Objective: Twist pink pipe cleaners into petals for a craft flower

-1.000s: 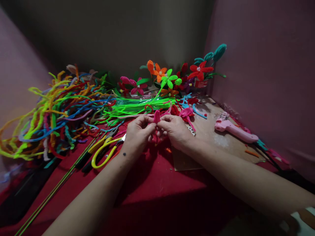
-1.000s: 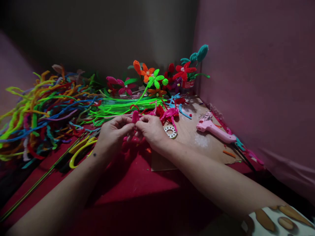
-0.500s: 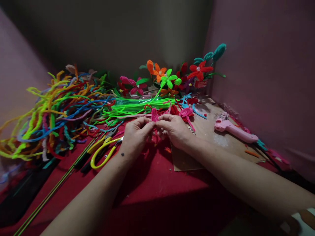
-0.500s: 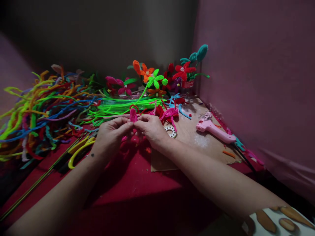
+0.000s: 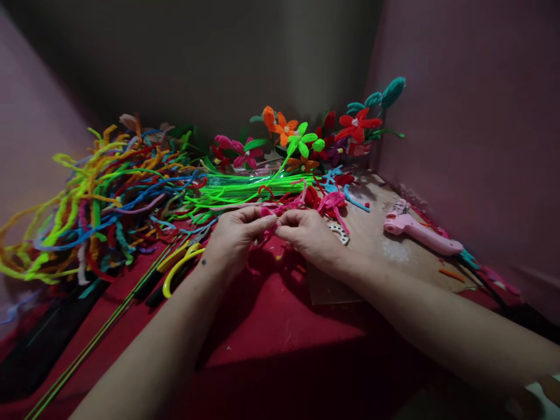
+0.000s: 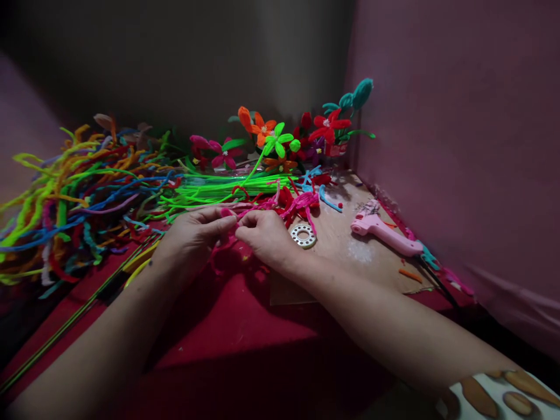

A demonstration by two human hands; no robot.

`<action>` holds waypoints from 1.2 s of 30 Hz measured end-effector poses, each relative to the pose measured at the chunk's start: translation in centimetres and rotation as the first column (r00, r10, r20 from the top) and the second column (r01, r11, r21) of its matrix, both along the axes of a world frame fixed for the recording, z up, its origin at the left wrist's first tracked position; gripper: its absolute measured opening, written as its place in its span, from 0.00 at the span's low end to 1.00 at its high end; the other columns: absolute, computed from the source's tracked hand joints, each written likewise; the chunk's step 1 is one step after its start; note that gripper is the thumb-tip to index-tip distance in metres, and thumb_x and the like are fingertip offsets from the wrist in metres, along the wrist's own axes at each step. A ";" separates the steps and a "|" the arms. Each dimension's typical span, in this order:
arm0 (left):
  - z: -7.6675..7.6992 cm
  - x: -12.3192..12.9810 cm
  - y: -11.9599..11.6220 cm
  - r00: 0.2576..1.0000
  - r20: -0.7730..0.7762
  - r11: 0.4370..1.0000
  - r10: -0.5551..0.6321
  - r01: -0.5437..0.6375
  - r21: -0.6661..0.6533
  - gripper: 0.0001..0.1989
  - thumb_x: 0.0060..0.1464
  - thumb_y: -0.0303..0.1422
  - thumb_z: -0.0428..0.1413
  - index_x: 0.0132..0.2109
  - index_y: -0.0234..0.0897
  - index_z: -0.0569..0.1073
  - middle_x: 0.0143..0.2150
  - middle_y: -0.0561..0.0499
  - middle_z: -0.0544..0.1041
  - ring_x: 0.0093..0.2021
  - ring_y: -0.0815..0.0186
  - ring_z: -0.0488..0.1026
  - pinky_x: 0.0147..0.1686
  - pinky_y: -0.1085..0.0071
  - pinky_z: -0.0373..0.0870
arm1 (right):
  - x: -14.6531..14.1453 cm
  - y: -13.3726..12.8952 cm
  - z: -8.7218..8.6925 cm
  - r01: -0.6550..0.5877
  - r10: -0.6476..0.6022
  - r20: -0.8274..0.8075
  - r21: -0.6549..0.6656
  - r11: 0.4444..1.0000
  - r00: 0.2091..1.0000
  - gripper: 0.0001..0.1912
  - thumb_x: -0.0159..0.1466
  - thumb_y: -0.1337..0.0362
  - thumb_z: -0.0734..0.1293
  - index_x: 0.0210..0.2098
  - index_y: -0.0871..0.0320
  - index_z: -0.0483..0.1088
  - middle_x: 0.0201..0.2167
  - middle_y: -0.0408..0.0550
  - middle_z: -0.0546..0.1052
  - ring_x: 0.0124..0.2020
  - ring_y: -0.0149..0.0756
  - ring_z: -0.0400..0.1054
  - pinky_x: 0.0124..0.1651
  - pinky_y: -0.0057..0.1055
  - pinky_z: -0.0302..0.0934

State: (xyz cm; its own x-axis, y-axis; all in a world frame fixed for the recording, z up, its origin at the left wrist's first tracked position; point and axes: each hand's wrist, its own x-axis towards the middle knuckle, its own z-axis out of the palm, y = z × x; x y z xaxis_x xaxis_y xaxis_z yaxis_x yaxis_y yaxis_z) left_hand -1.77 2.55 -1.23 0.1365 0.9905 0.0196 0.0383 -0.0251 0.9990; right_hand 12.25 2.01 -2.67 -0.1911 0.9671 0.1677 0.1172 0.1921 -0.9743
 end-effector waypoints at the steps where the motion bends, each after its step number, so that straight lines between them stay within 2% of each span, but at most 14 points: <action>1: -0.1 0.0 0.0 1.000 0.031 1.000 0.005 -0.005 -0.014 0.09 0.40 0.33 0.62 0.26 0.31 0.72 0.20 0.55 0.69 0.19 0.76 0.60 0.20 0.77 0.55 | -0.1 -0.1 0.0 -0.004 0.004 0.006 0.022 1.000 1.000 0.05 0.51 0.68 0.64 0.20 0.61 0.66 0.18 0.39 0.65 0.21 0.25 0.55 0.27 0.26 0.51; 6: -0.2 -0.1 0.2 0.990 0.142 0.997 0.007 0.004 -0.075 0.10 0.39 0.31 0.63 0.21 0.31 0.69 0.17 0.56 0.65 0.17 0.77 0.59 0.18 0.77 0.53 | -0.1 0.0 -0.1 -0.037 0.037 -0.014 0.037 0.999 0.999 0.11 0.51 0.61 0.66 0.18 0.61 0.64 0.17 0.38 0.63 0.21 0.25 0.54 0.26 0.26 0.49; 10: -0.2 -0.2 0.5 0.967 0.254 0.982 -0.018 0.064 -0.176 0.10 0.36 0.29 0.63 0.19 0.31 0.68 0.16 0.57 0.63 0.16 0.78 0.56 0.15 0.79 0.49 | -0.1 0.1 -0.3 -0.105 0.096 -0.123 -0.064 0.992 0.988 0.13 0.50 0.61 0.67 0.16 0.60 0.61 0.14 0.36 0.59 0.18 0.23 0.48 0.23 0.26 0.43; 12: -0.3 -0.1 0.6 0.957 0.291 0.982 -0.003 0.058 -0.179 0.09 0.35 0.28 0.63 0.20 0.31 0.69 0.16 0.57 0.63 0.16 0.78 0.57 0.16 0.79 0.50 | -0.1 0.1 -0.3 -0.146 0.123 -0.168 -0.130 0.981 0.978 0.15 0.49 0.60 0.67 0.15 0.59 0.59 0.13 0.36 0.57 0.17 0.22 0.47 0.22 0.27 0.41; 14: -0.3 0.0 0.4 0.962 0.275 0.990 0.010 0.029 -0.135 0.10 0.36 0.29 0.63 0.20 0.32 0.68 0.16 0.57 0.64 0.17 0.77 0.59 0.18 0.78 0.53 | 0.0 0.0 -0.3 -0.158 0.128 -0.187 -0.154 0.975 0.974 0.15 0.49 0.60 0.67 0.15 0.59 0.58 0.13 0.36 0.57 0.17 0.22 0.46 0.22 0.27 0.41; 16: -0.2 0.2 0.2 0.982 0.187 0.998 0.010 0.003 -0.069 0.09 0.39 0.30 0.62 0.21 0.32 0.69 0.17 0.56 0.65 0.19 0.76 0.60 0.20 0.78 0.55 | 0.1 -0.1 -0.1 -0.132 0.112 -0.161 -0.121 0.984 0.981 0.14 0.50 0.61 0.66 0.16 0.60 0.59 0.14 0.36 0.58 0.17 0.23 0.47 0.23 0.27 0.41; 20: 0.2 0.3 -0.2 1.000 0.019 0.999 0.024 -0.025 0.030 0.07 0.43 0.33 0.61 0.27 0.33 0.72 0.20 0.56 0.68 0.19 0.77 0.59 0.20 0.78 0.53 | 0.4 -0.2 0.0 -0.104 0.099 -0.076 -0.067 0.992 0.992 0.13 0.52 0.64 0.65 0.16 0.60 0.58 0.15 0.37 0.57 0.19 0.23 0.48 0.24 0.27 0.43; 26: 0.2 0.2 0.0 0.993 0.121 1.000 0.007 -0.006 -0.010 0.06 0.43 0.30 0.60 0.28 0.34 0.70 0.20 0.57 0.66 0.18 0.77 0.58 0.19 0.78 0.52 | 0.4 0.0 -0.3 -0.156 0.155 -0.024 -0.084 0.984 0.988 0.12 0.54 0.65 0.63 0.17 0.59 0.58 0.14 0.37 0.57 0.18 0.23 0.47 0.24 0.27 0.43; 30: 0.0 0.6 0.0 0.984 0.170 0.999 0.050 -0.051 0.001 0.07 0.42 0.28 0.60 0.24 0.33 0.68 0.17 0.58 0.63 0.16 0.78 0.55 0.17 0.79 0.49 | 0.3 -0.1 -0.1 -0.140 0.142 0.038 -0.053 0.989 0.989 0.13 0.53 0.65 0.64 0.16 0.60 0.58 0.15 0.37 0.56 0.19 0.24 0.48 0.24 0.27 0.43; 36: 0.1 0.7 -0.2 0.983 0.164 0.997 0.078 -0.078 -0.005 0.08 0.42 0.29 0.60 0.25 0.32 0.68 0.17 0.58 0.63 0.15 0.78 0.55 0.16 0.79 0.50 | 0.4 -0.1 -0.3 -0.151 0.149 -0.027 -0.095 0.984 0.988 0.12 0.53 0.63 0.65 0.17 0.60 0.59 0.15 0.36 0.57 0.18 0.23 0.47 0.23 0.26 0.42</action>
